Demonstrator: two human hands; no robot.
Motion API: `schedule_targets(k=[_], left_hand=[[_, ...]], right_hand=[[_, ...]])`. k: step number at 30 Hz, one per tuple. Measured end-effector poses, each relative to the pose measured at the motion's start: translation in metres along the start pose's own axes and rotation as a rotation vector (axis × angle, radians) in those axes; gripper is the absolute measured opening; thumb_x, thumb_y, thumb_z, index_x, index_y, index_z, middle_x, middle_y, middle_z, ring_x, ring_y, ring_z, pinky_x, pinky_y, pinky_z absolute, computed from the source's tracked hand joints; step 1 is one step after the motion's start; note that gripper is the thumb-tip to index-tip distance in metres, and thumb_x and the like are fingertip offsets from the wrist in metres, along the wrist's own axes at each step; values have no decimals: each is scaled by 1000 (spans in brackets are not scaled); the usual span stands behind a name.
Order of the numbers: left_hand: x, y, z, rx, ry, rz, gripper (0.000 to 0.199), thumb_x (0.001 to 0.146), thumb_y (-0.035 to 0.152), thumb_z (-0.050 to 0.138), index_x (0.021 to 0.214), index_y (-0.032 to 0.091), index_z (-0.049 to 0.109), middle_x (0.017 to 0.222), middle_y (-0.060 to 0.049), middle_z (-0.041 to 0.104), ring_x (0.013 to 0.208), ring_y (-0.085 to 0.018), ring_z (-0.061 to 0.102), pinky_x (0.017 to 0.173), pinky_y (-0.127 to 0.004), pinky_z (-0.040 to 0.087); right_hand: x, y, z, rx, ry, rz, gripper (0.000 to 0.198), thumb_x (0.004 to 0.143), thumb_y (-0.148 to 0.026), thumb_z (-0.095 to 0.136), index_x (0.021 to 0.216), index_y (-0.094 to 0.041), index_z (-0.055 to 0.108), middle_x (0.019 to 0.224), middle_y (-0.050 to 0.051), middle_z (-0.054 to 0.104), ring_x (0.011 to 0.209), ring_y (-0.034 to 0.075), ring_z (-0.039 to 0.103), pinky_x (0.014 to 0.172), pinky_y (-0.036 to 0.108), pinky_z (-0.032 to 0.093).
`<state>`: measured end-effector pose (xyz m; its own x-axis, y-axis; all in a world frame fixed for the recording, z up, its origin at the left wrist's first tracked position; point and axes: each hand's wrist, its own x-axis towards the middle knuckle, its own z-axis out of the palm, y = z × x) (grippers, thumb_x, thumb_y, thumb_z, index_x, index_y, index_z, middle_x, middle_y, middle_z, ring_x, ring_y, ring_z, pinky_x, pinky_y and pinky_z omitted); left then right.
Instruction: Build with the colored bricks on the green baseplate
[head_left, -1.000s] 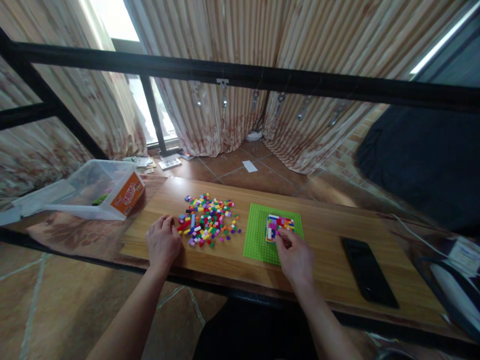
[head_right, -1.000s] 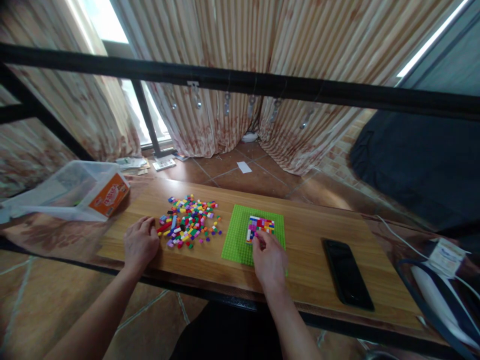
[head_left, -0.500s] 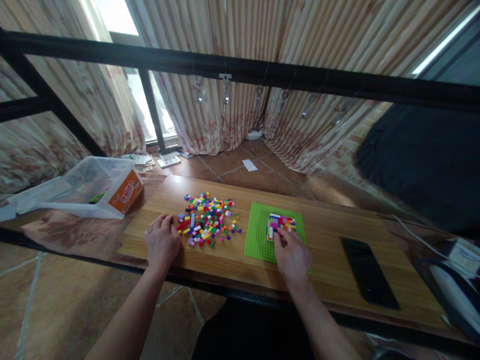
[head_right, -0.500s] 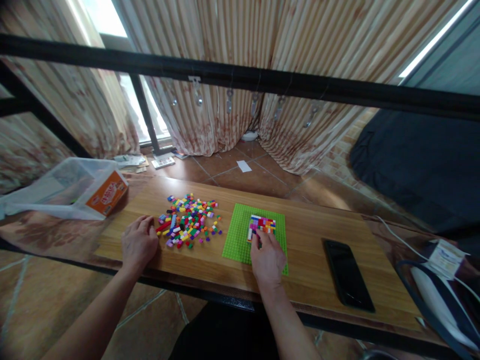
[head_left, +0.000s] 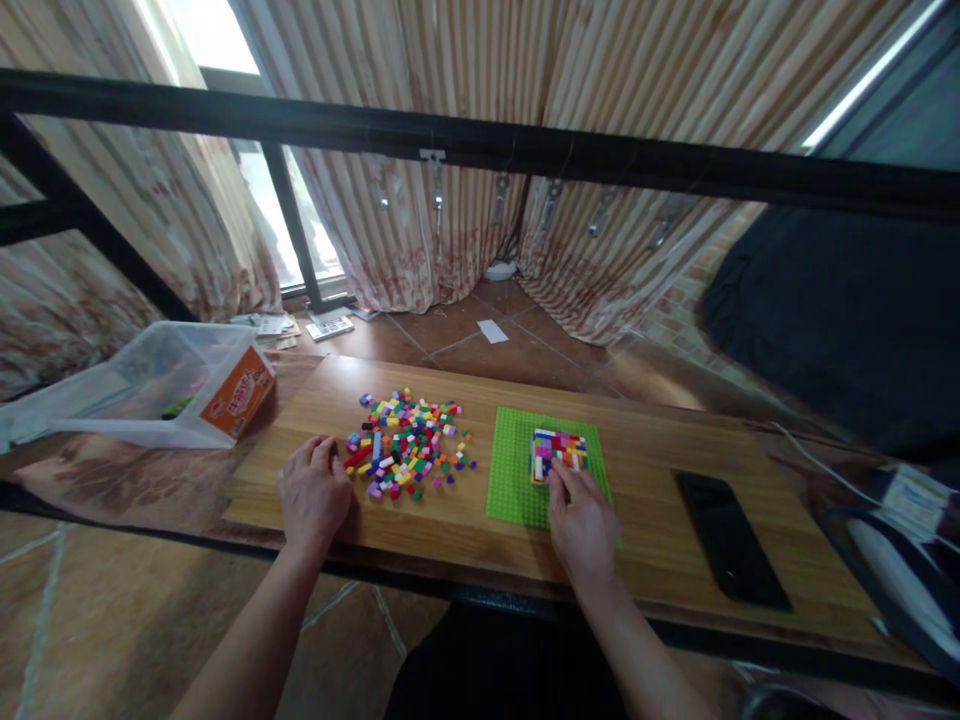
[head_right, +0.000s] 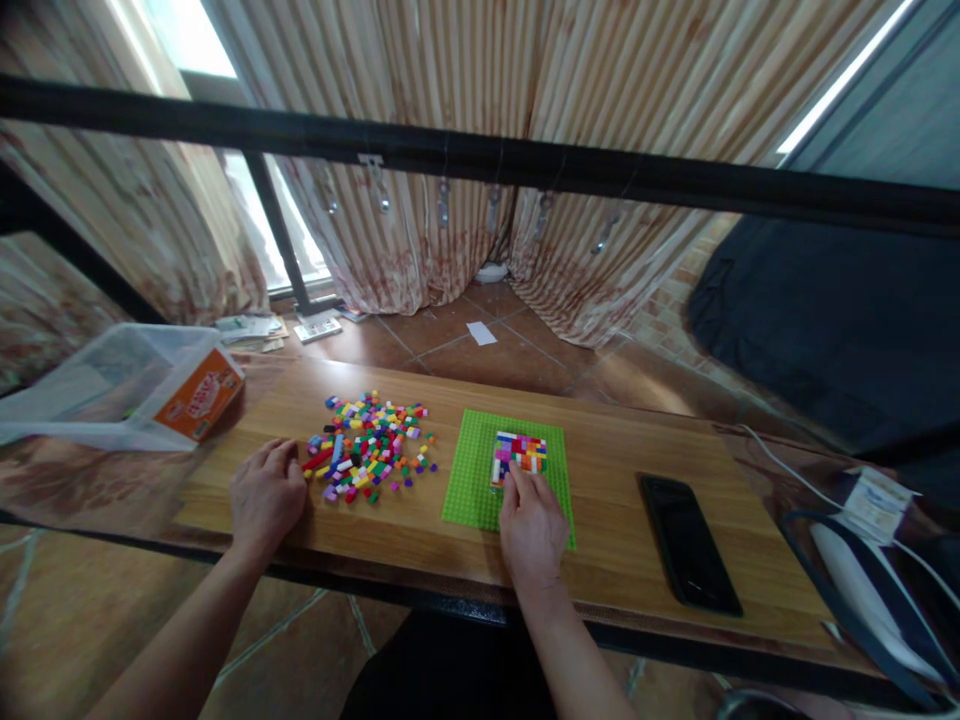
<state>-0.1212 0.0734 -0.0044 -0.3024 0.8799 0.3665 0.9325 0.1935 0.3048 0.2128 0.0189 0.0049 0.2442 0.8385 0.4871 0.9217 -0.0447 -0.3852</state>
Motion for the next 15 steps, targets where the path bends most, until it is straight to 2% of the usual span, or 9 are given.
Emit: schedule_targets(k=[6,15], left_hand=[[0,-2,2,-12,10,3,37,89,29,38,113,16,63,124,-12,59,118,-27,50,105,-42,35],[0,-1,1,14,6,5,38,89,29,37,114,15,62,124,-12,59,117,-27,51,105,-41,35]], right_hand=[[-2,3,3,-7,29,-51,35,96,-32,42,110,-16,69,89,10,67,86,19,60,77,30,45],[1,5,1,50,32,-37,35,95,-33,42,108,-17,70,91,11,66,89,21,57,80,33,44]])
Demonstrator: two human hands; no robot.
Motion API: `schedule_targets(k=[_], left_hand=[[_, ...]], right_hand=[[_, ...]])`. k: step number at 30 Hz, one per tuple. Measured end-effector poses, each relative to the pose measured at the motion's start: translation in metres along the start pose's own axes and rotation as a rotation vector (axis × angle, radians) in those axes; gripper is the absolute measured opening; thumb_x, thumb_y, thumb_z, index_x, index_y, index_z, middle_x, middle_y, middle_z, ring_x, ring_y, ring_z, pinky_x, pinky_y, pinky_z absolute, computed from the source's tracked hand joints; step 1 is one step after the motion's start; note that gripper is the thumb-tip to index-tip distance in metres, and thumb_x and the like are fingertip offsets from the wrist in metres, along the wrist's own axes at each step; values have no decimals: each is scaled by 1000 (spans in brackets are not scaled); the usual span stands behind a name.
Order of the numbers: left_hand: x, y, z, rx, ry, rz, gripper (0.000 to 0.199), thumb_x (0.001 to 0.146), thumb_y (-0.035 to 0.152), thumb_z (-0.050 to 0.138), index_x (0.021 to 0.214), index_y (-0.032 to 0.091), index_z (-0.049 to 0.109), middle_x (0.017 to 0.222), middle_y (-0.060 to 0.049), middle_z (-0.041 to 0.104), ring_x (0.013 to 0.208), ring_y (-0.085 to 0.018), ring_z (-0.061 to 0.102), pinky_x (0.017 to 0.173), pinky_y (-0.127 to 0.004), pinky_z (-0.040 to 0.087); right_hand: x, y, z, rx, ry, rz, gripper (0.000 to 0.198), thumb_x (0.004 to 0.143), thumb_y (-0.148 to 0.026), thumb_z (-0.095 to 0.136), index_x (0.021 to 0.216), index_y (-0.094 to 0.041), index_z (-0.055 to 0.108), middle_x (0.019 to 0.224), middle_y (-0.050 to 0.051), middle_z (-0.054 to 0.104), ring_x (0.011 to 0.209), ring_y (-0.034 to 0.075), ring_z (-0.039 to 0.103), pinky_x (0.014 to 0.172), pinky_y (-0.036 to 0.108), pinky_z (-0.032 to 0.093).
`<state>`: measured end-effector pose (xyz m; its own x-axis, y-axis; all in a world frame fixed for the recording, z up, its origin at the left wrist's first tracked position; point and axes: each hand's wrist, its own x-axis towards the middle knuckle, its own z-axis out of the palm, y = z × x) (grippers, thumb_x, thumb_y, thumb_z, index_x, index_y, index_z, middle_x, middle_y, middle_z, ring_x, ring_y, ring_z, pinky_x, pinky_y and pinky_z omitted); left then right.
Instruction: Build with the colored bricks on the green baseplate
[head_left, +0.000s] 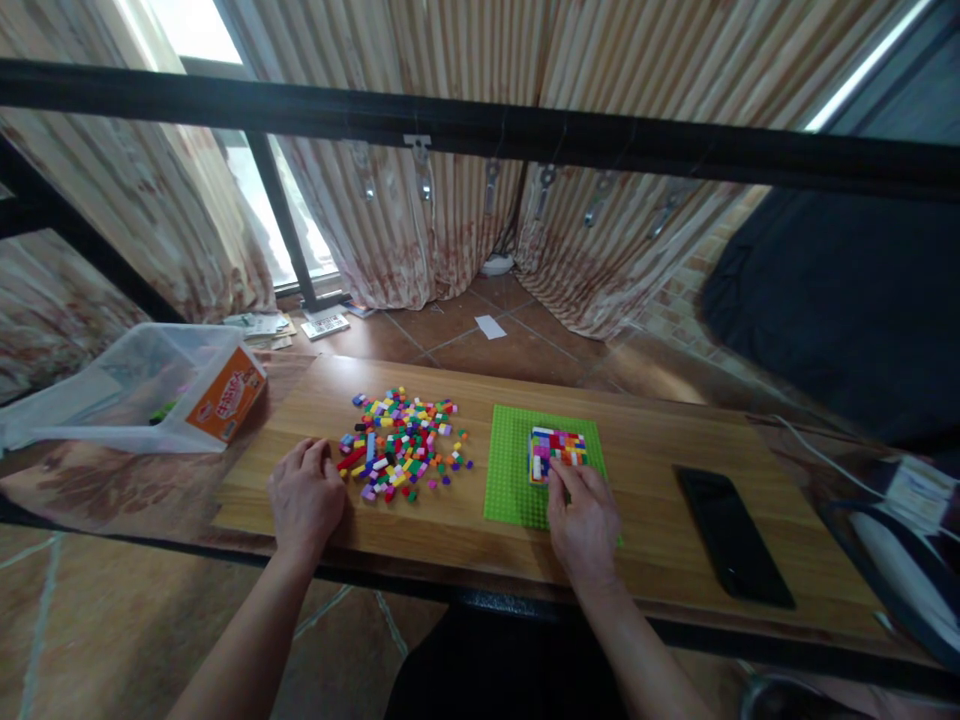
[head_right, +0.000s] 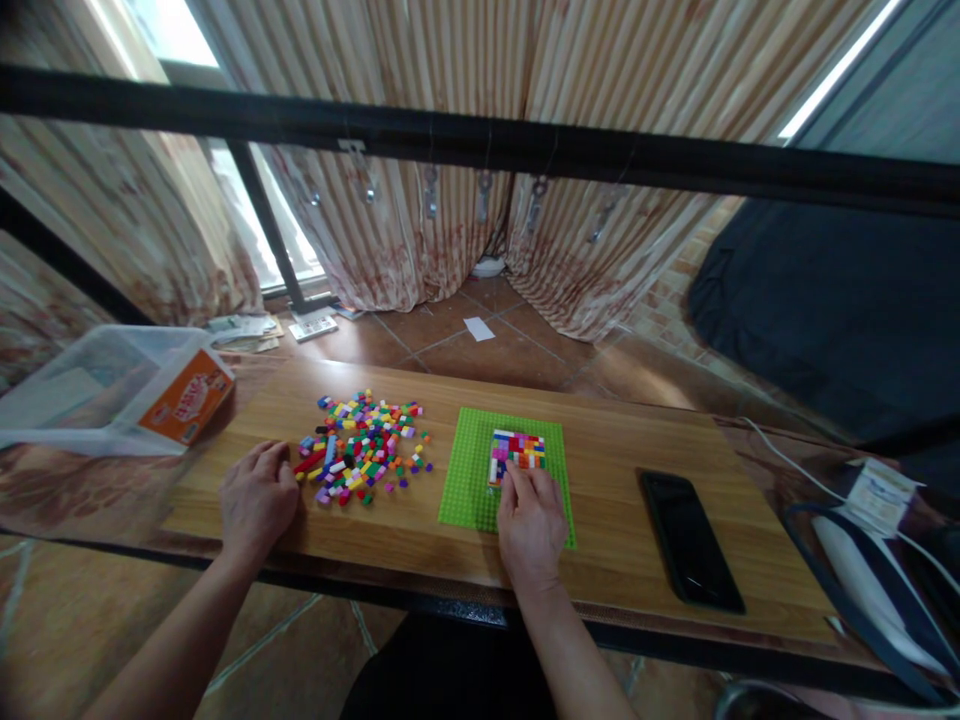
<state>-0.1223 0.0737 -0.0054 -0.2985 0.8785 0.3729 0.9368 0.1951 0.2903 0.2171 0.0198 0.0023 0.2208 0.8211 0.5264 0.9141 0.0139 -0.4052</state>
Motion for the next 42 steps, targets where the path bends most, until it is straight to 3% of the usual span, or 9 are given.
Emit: schedule_targets(k=[8,17,30,42], left_hand=[[0,2,-2,-9,-6,-2,38,89,29,37,114,15,62,125,-13,59,118,-27,50,106,-41,34],[1,1,-1,3,-12,5,38,90,29,36,112,14,63,123,-12,60,117,-26,52,106,-40,35],[1,0,-1,-18,5,5,37,90,29,37,113,17,63,124,-12,59,118,-26,51,107,-41,34],[2,-1,-1,5,-2,23,37,89,29,36,112,16,63,124,-12,60,117,-27,52,106,-41,36]], right_hand=[[-1,2,2,85,11,26,32,93,-35,46,105,-19,71,95,11,65,90,20,57,81,34,46],[5,-2,2,161,26,175,31,87,-42,53,95,-16,68,88,9,66,81,20,59,75,33,47],[6,-4,1,120,26,142,31,88,-44,52,85,-18,67,84,8,66,77,19,59,71,31,46],[1,-7,0,103,23,229,34,91,-44,46,87,-17,67,84,9,67,75,20,60,68,31,43]])
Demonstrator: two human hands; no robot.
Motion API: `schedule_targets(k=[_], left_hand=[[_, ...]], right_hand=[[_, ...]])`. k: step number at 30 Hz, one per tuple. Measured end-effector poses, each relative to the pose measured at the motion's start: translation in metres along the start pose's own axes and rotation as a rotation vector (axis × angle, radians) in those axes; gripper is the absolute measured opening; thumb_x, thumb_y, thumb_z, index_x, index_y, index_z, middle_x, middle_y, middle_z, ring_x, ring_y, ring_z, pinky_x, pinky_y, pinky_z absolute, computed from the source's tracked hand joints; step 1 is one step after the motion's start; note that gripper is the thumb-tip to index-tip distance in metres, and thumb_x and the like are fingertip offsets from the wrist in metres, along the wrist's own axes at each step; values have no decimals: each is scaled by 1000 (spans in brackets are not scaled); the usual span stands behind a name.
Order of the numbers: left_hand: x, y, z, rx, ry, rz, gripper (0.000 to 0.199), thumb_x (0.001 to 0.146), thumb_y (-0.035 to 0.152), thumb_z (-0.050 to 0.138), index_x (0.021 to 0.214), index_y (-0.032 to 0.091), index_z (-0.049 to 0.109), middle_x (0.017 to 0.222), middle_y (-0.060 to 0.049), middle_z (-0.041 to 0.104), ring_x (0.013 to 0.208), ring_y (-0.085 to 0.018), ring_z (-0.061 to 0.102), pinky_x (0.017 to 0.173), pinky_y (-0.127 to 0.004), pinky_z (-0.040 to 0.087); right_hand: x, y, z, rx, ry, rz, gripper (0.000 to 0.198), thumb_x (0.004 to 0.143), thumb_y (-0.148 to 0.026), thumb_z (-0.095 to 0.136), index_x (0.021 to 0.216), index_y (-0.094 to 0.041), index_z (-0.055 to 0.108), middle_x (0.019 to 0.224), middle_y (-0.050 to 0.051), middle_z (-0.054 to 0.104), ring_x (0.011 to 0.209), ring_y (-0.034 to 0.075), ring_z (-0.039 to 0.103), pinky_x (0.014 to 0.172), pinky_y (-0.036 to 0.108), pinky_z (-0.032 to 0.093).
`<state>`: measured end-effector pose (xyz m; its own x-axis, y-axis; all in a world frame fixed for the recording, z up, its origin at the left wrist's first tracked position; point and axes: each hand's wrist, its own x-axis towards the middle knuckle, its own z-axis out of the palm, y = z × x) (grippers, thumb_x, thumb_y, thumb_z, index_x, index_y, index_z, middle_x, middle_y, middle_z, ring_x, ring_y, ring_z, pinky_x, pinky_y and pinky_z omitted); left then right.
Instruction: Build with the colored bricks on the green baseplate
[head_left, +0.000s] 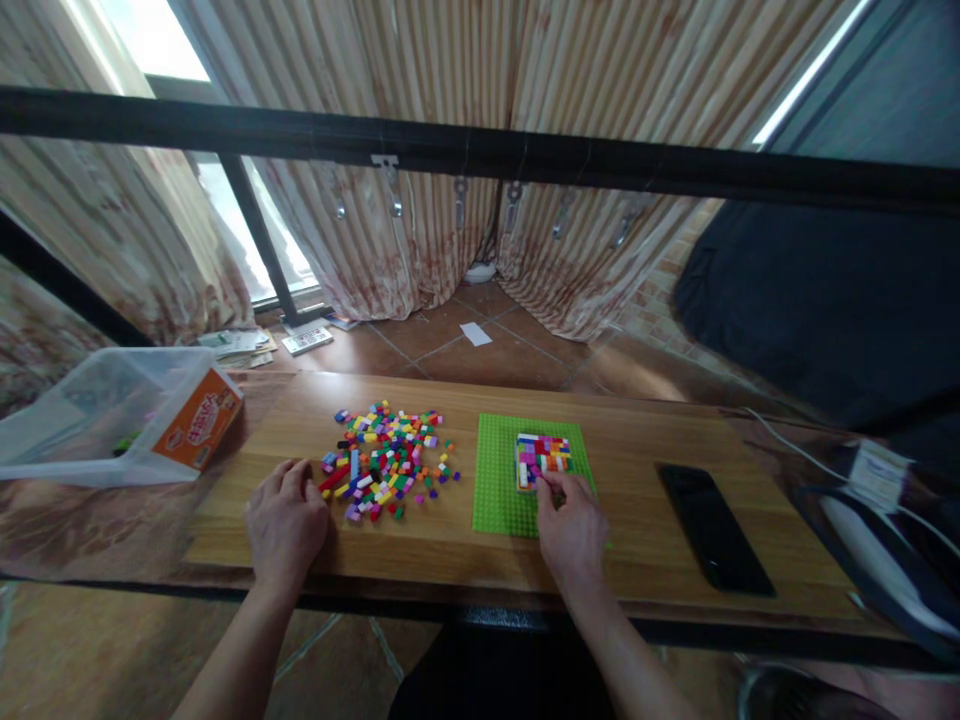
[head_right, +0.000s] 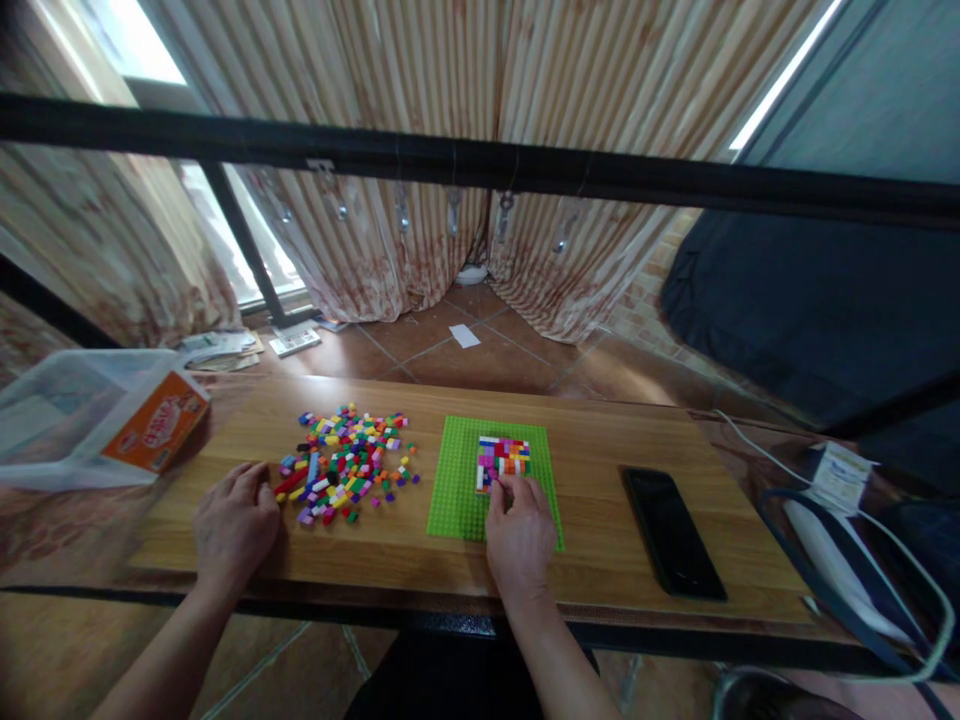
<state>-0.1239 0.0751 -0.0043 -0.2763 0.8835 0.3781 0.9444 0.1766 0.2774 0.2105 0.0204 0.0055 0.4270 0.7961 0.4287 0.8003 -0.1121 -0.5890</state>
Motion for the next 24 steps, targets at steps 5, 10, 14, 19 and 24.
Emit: schedule_targets(k=[5,10,14,19,24], left_hand=[[0,0,1,-8,17,5,37,89,29,36,112,16,62,123,-12,60,117,-27,52,106,-40,35],[0,1,-1,-18,11,0,37,89,28,37,113,15,63,124,-13,60,118,-29,52,106,-43,36],[0,2,-2,-32,1,-8,38,89,26,38,114,14,63,124,-15,60,117,-29,52,107,-44,35],[0,4,-4,-12,-16,-14,39,89,27,37,115,11,63,124,-17,59,117,-31,51,105,-46,37],[0,2,-3,2,-7,0,39,90,29,36,115,14,62,124,-14,60,117,-29,52,105,-44,37]], right_hand=[[10,7,-4,63,-87,-72,31,93,-41,44,86,-18,64,87,8,66,81,21,60,75,33,45],[40,17,-14,-9,-289,-246,24,92,-32,44,84,-21,63,89,5,64,85,19,59,78,33,45],[56,20,-19,-51,-418,-368,20,91,-30,47,82,-21,63,87,3,63,84,18,58,77,31,44],[61,18,-19,-13,-455,-376,19,92,-28,48,84,-21,63,88,3,62,86,17,57,79,30,44],[63,17,-21,72,-491,-331,17,91,-27,50,83,-21,63,88,3,62,86,17,57,79,29,44]])
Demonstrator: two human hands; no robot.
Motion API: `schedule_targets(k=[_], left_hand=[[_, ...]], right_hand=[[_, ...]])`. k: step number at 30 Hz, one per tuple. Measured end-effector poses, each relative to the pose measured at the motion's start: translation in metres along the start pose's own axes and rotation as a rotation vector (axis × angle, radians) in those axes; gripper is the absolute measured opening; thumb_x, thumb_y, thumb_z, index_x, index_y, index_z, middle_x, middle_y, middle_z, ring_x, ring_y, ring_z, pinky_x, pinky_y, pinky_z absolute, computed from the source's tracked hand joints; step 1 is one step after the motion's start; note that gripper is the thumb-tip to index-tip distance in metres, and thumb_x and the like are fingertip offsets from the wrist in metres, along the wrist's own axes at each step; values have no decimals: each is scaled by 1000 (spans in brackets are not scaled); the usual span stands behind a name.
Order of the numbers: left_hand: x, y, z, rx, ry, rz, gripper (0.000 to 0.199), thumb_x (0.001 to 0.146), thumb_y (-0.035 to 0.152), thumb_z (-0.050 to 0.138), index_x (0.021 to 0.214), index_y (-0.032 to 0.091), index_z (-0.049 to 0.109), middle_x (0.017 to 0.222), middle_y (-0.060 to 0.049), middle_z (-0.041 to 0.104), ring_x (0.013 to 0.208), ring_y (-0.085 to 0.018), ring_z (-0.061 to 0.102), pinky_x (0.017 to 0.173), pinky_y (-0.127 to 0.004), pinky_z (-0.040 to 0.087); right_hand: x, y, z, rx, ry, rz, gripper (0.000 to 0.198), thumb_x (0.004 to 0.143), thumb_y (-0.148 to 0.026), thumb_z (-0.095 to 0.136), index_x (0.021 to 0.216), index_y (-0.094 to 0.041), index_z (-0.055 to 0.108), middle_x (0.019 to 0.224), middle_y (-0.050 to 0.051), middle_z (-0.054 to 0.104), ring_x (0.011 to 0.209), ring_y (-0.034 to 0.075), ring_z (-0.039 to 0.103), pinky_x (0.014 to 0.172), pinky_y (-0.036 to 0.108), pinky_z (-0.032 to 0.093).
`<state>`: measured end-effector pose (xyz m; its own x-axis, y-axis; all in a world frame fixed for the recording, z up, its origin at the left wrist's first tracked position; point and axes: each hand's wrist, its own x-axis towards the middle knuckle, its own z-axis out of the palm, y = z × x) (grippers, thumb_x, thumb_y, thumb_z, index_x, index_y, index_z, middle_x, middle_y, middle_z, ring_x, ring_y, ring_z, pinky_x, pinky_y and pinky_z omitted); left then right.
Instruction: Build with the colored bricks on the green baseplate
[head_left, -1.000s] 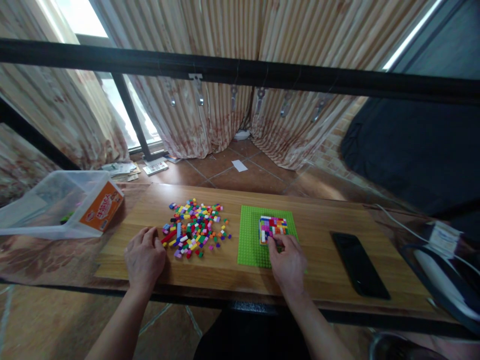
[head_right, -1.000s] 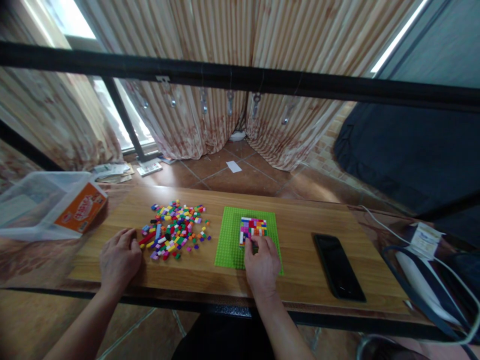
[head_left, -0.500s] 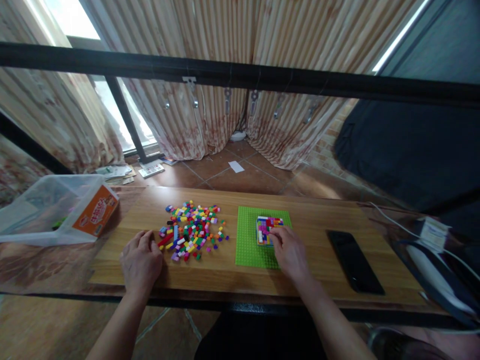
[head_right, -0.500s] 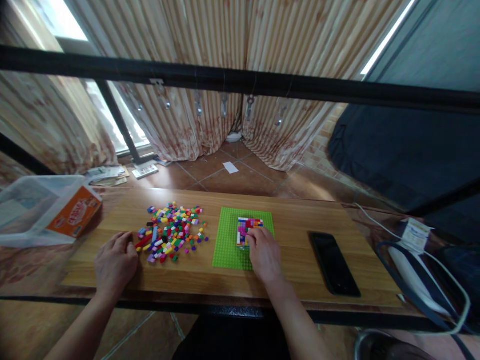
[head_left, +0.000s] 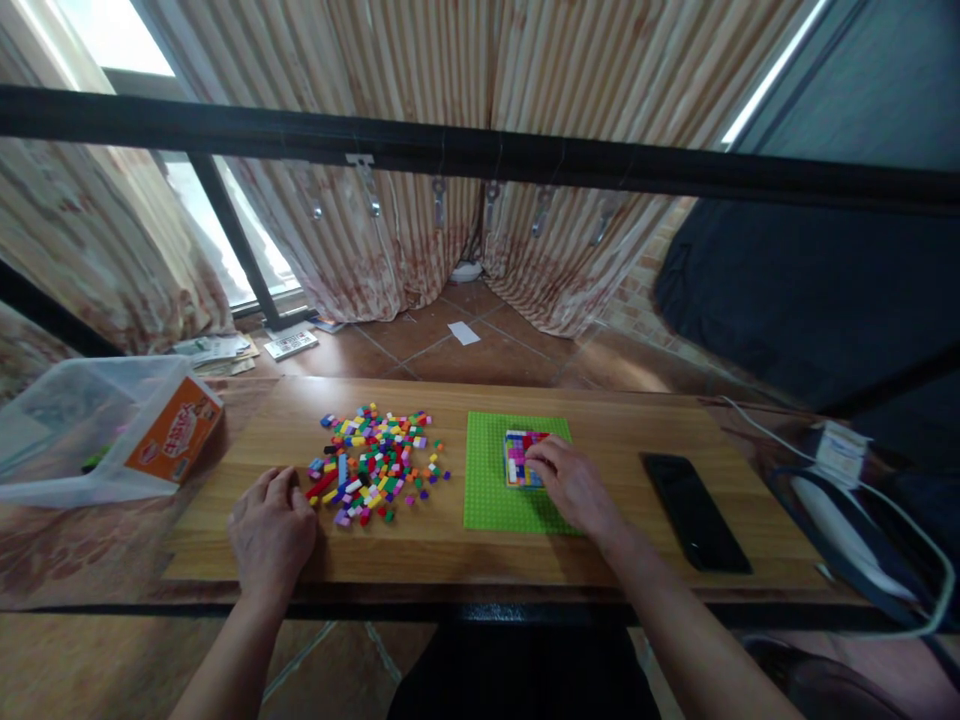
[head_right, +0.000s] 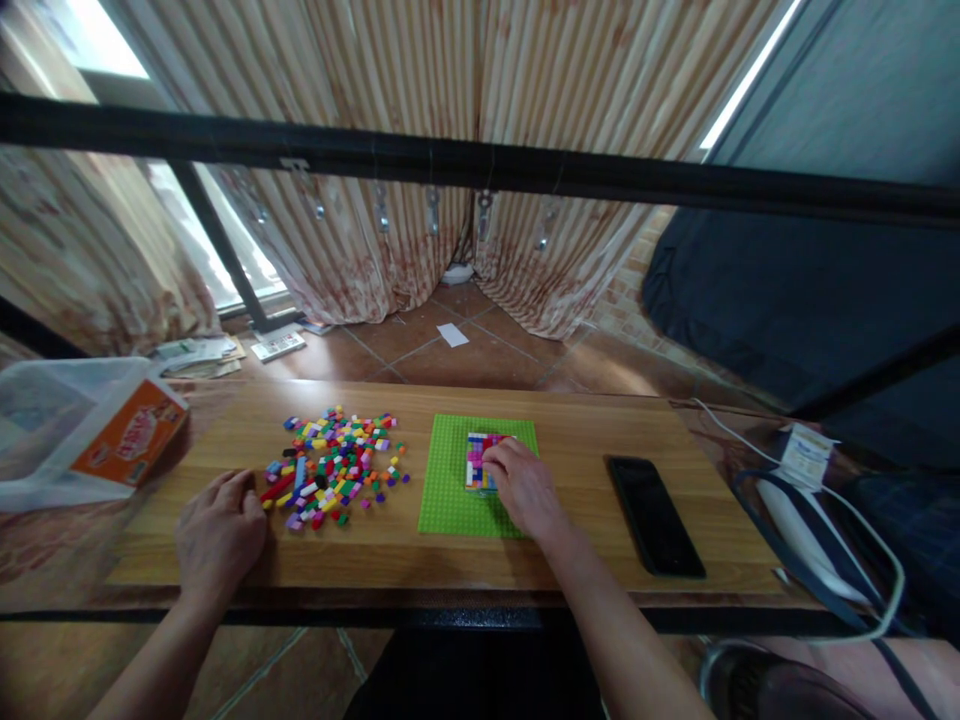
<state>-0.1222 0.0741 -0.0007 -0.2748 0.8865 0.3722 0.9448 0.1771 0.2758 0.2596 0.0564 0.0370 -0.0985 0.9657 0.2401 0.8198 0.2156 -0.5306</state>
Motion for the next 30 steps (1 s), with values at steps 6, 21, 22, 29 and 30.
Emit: schedule_targets(k=[6,21,22,29,30], left_hand=[[0,0,1,12,-13,-13,39,90,28,36,115,13,62,125,-14,59,118,-28,52,106,-42,36],[-2,-2,5,-25,17,-19,38,89,28,38,114,14,63,123,-13,60,117,-27,51,106,-41,35],[-2,-2,5,-24,22,-17,38,89,28,38,114,14,63,123,-13,60,117,-27,51,105,-41,35],[-2,1,4,-24,12,-33,36,88,26,40,112,15,64,123,-13,60,116,-28,52,103,-42,37],[-2,1,4,-29,15,-38,36,88,26,40,112,16,64,123,-12,60,116,-28,51,103,-42,37]], right_hand=[[4,-6,-9,-14,-50,-21,17,90,-23,51,88,-20,67,92,4,64,89,17,59,82,31,44],[16,-16,-15,-329,-240,-155,25,94,-23,46,92,-17,69,97,8,65,91,19,58,84,31,44],[17,-16,-14,-341,-249,-155,25,94,-23,45,91,-17,69,96,8,65,90,19,58,83,31,43],[16,-7,-19,-211,-233,-104,20,90,-22,49,88,-18,68,95,7,67,87,18,59,81,30,43],[16,-5,-20,-163,-226,-90,19,90,-23,50,88,-18,68,95,6,67,86,18,60,80,30,43]])
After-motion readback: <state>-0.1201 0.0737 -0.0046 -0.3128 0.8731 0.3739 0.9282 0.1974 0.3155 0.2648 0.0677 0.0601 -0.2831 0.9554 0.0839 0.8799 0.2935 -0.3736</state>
